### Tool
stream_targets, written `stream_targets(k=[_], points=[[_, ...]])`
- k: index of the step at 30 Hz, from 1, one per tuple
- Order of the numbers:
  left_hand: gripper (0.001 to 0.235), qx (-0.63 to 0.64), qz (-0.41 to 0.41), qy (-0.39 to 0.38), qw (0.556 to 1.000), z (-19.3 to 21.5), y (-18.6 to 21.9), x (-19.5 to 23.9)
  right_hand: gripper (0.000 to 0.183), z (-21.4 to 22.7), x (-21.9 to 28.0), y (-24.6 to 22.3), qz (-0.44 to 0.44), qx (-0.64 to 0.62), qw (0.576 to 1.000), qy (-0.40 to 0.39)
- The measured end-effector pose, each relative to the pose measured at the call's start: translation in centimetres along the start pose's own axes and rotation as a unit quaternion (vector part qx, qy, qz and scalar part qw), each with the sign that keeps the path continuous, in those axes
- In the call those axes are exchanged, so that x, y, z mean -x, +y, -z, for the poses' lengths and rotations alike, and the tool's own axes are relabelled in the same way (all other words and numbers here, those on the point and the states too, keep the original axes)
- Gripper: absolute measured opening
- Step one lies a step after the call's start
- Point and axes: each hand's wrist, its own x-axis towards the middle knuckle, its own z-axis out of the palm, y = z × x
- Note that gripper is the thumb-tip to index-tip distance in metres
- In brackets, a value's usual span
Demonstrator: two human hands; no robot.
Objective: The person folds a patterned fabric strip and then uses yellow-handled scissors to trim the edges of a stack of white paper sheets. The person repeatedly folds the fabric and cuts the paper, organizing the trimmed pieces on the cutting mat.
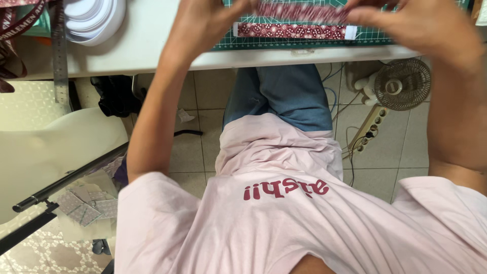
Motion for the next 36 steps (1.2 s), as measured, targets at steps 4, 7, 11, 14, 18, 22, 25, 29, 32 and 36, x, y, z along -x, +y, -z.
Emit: stream_targets(k=[4,7,11,14,18,22,25,29,32,36], points=[[0.012,-0.107,0.016,0.021,0.994,-1.0,1.9,1.1,0.019,-2.4,1.4,-1.4,0.085,0.047,0.993,0.072],[0.023,-0.234,0.015,0.029,0.972,-1.9,2.6,1.7,0.023,-3.4,2.3,-1.5,0.117,0.152,0.971,0.14],[0.036,-0.241,-0.017,-0.002,0.97,-2.7,3.2,1.8,0.032,-4.8,2.6,-1.9,0.132,0.16,0.969,0.136],[0.03,-0.227,-0.024,-0.015,0.973,-3.3,3.3,1.7,0.026,-5.6,2.9,-2.2,0.113,0.14,0.975,0.132],[0.022,-0.211,-0.008,-0.031,0.977,-3.4,3.1,1.7,0.024,-5.0,2.3,-1.9,0.08,0.102,0.987,0.09],[0.024,-0.195,0.004,-0.049,0.98,-3.4,3.1,0.5,0.026,-3.8,0.5,-1.5,0.036,0.102,0.994,0.004],[0.022,-0.191,0.004,-0.066,0.979,-3.2,3.3,-0.1,0.028,-3.5,0.0,-1.8,0.044,0.097,0.994,-0.006],[0.02,-0.144,0.044,-0.073,0.986,-3.3,3.2,-0.3,0.026,-3.2,0.3,-2.2,0.044,0.044,0.998,-0.004],[0.019,-0.126,0.029,-0.022,0.991,-3.5,2.8,-0.3,0.023,-3.0,0.0,-2.1,-0.061,-0.038,0.997,0.014],[0.024,-0.179,-0.021,0.055,0.982,-3.8,2.2,-0.1,0.018,-3.2,0.0,-1.6,0.107,0.043,0.984,0.135]])
